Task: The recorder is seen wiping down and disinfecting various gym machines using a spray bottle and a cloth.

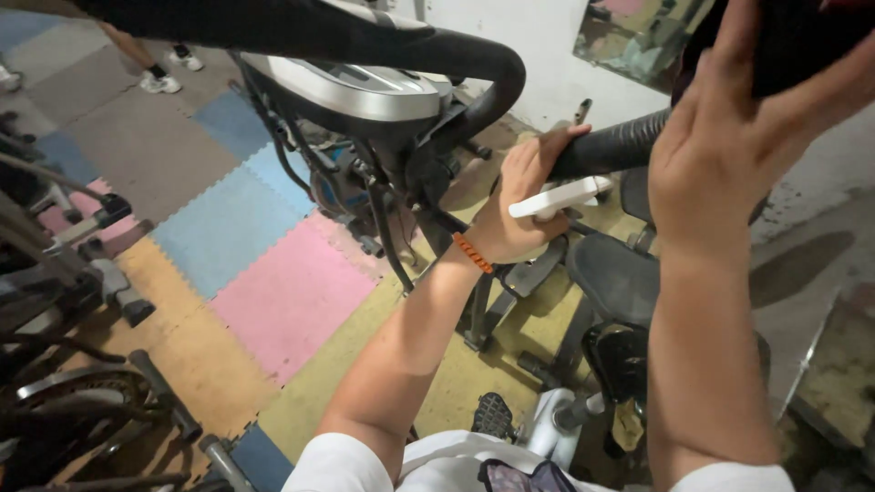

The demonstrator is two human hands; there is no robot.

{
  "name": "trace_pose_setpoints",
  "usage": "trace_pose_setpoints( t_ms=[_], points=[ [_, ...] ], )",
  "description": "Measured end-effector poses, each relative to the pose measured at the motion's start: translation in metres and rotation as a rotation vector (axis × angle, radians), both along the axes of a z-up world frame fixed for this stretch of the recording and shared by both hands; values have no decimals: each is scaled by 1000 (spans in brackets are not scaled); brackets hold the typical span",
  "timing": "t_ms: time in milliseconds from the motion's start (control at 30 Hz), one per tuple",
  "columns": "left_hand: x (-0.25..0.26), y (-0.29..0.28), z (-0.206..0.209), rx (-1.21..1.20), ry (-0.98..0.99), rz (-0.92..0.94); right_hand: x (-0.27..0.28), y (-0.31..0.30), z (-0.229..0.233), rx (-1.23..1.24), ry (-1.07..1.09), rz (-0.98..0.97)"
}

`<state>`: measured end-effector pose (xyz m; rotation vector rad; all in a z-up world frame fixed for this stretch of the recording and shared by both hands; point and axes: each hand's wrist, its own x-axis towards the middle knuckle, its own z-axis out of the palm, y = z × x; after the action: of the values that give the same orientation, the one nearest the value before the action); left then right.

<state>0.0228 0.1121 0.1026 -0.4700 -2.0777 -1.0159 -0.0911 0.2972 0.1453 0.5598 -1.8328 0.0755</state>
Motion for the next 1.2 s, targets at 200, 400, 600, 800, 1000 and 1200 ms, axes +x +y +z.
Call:
trace_pose_setpoints(
  t_ms=[200,400,600,800,1000,1200],
  points=[
    [3,-3,4,-7,10,-33,2,-18,-14,-294,-63,193],
    [-2,-10,-4,-28,128,-25,47,-42,2,-445,-77,343],
    [2,-14,3,-35,114,-60,33,-40,33,-334,112,90],
    [1,-15,3,-20,90,-106,3,-28,54,-224,72,-174],
    [-1,-16,-1,-58,92,-84,32,-44,50,-449,13,249],
    [6,-13,5,-41,42,-65,44,-44,35,-417,12,245]
  ],
)
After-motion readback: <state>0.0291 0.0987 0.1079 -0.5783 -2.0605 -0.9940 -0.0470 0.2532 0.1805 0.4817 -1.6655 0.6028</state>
